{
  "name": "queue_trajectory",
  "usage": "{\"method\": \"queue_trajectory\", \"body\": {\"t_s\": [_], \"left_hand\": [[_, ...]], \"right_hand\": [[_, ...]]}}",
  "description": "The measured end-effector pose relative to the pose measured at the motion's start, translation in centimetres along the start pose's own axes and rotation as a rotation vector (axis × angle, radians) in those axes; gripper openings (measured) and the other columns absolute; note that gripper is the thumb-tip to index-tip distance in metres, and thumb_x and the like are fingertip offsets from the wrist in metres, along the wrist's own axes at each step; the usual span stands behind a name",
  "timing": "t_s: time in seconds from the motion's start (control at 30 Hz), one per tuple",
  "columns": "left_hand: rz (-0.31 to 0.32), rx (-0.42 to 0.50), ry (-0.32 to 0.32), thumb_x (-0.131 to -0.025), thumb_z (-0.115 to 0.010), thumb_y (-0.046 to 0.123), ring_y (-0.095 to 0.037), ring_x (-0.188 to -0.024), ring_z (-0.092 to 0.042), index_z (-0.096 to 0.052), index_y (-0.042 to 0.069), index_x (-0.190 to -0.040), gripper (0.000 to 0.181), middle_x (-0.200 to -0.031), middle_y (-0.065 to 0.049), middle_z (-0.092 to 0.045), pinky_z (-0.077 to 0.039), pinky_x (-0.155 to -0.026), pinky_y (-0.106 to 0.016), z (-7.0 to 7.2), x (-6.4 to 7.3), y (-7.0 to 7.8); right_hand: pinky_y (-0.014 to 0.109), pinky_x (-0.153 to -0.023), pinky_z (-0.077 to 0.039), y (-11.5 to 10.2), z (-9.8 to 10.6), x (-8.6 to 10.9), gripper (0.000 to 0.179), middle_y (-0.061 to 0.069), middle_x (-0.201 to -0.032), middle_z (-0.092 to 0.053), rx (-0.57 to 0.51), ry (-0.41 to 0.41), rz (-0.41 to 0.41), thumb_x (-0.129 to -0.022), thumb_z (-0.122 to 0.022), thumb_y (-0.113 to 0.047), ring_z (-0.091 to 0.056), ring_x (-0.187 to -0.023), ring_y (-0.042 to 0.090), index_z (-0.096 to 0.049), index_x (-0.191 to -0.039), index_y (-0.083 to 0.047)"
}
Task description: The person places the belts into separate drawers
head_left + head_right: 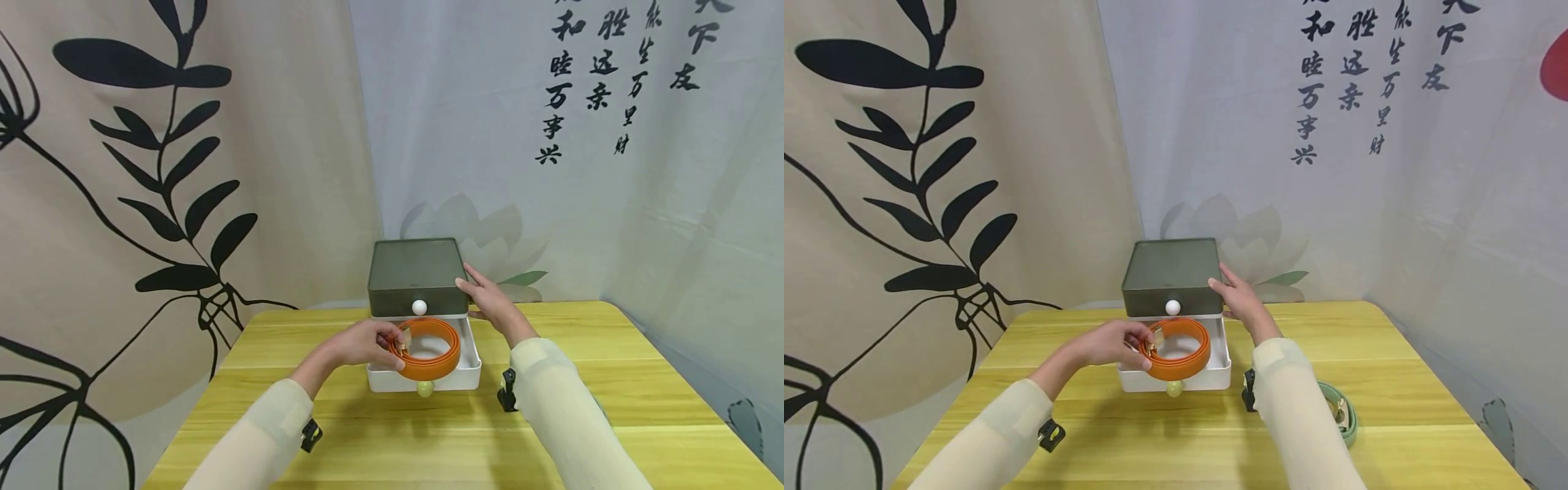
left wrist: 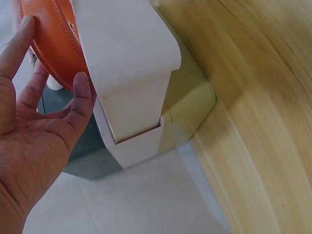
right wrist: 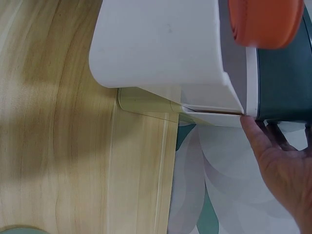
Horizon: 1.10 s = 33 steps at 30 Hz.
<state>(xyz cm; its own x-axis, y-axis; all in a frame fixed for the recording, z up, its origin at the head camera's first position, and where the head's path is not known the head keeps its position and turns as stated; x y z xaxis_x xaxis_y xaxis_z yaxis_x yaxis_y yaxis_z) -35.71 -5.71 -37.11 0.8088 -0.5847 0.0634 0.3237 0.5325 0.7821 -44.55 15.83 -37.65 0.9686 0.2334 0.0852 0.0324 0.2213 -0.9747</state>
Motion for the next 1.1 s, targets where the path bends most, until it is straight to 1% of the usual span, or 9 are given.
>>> {"method": "queue_trajectory", "body": {"t_s": [0.2,0.33,0.47,0.73,0.9,1.1], "left_hand": [[0.005,-0.012,-0.003,-0.083,-0.083,0.019,-0.022,-0.086,-0.057,-0.068,0.011,-0.105,0.028,-0.092,-0.003,-0.065,-0.048,-0.079,-0.034,-0.2,-0.7,0.0],[0.024,-0.038,-0.009,-0.083,-0.083,0.022,-0.022,-0.087,-0.057,-0.068,0.015,-0.104,0.027,-0.094,-0.002,-0.066,-0.047,-0.079,-0.034,-0.4,-1.0,-0.4],[0.033,-0.057,-0.012,-0.084,-0.082,0.024,-0.020,-0.087,-0.056,-0.068,0.016,-0.104,0.026,-0.096,-0.001,-0.065,-0.047,-0.079,-0.035,-0.4,-1.4,-0.6],[0.047,-0.023,-0.015,-0.083,-0.082,0.020,-0.019,-0.086,-0.054,-0.068,0.013,-0.104,0.026,-0.095,0.000,-0.065,-0.046,-0.078,-0.032,-0.5,-2.0,-0.8],[0.069,-0.023,-0.007,-0.083,-0.082,0.020,-0.019,-0.087,-0.054,-0.068,0.013,-0.105,0.027,-0.095,0.000,-0.065,-0.046,-0.079,-0.032,-0.4,-2.4,-1.1],[0.082,-0.015,0.004,-0.083,-0.082,0.020,-0.017,-0.084,-0.054,-0.068,0.012,-0.102,0.024,-0.093,0.001,-0.065,-0.045,-0.076,-0.031,-0.4,-2.9,-1.3]], "right_hand": [[0.057,-0.108,-0.034,0.0,0.1,0.1,0.069,0.017,-0.164,-0.006,-0.008,-0.002,0.001,-0.105,-0.048,-0.040,-0.023,-0.145,0.041,-0.009,-0.161,-0.031],[0.057,-0.108,-0.034,0.0,0.1,0.2,0.068,0.018,-0.164,-0.007,-0.012,0.001,-0.002,-0.105,-0.048,-0.039,-0.025,-0.145,0.041,-0.009,-0.161,-0.030],[0.057,-0.108,-0.034,0.0,0.0,0.3,0.068,0.018,-0.164,-0.007,-0.012,0.003,-0.003,-0.105,-0.047,-0.038,-0.024,-0.145,0.041,-0.009,-0.161,-0.029],[0.058,-0.109,-0.033,-0.1,0.0,0.4,0.068,0.017,-0.164,-0.008,-0.011,0.008,-0.004,-0.105,-0.048,-0.039,-0.025,-0.145,0.041,-0.009,-0.161,-0.030],[0.058,-0.109,-0.033,-0.1,0.0,0.3,0.068,0.017,-0.164,-0.008,-0.015,0.008,-0.003,-0.105,-0.048,-0.039,-0.026,-0.144,0.041,-0.009,-0.161,-0.030],[0.058,-0.109,-0.034,-0.1,0.0,0.2,0.068,0.017,-0.164,-0.007,-0.006,0.006,-0.003,-0.105,-0.047,-0.039,-0.025,-0.144,0.042,-0.009,-0.161,-0.030]]}}
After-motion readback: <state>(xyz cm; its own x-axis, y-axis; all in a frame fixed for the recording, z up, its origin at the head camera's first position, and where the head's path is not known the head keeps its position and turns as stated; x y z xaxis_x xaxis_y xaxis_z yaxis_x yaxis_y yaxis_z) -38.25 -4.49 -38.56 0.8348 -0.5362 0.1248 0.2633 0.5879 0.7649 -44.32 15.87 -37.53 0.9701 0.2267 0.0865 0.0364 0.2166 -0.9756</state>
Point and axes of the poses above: each hand's wrist, its own x-axis away from the middle knuckle, its own z-axis out of the back of the hand, y = z × x, the point moved 9 cm from there along -x, towards the middle knuckle
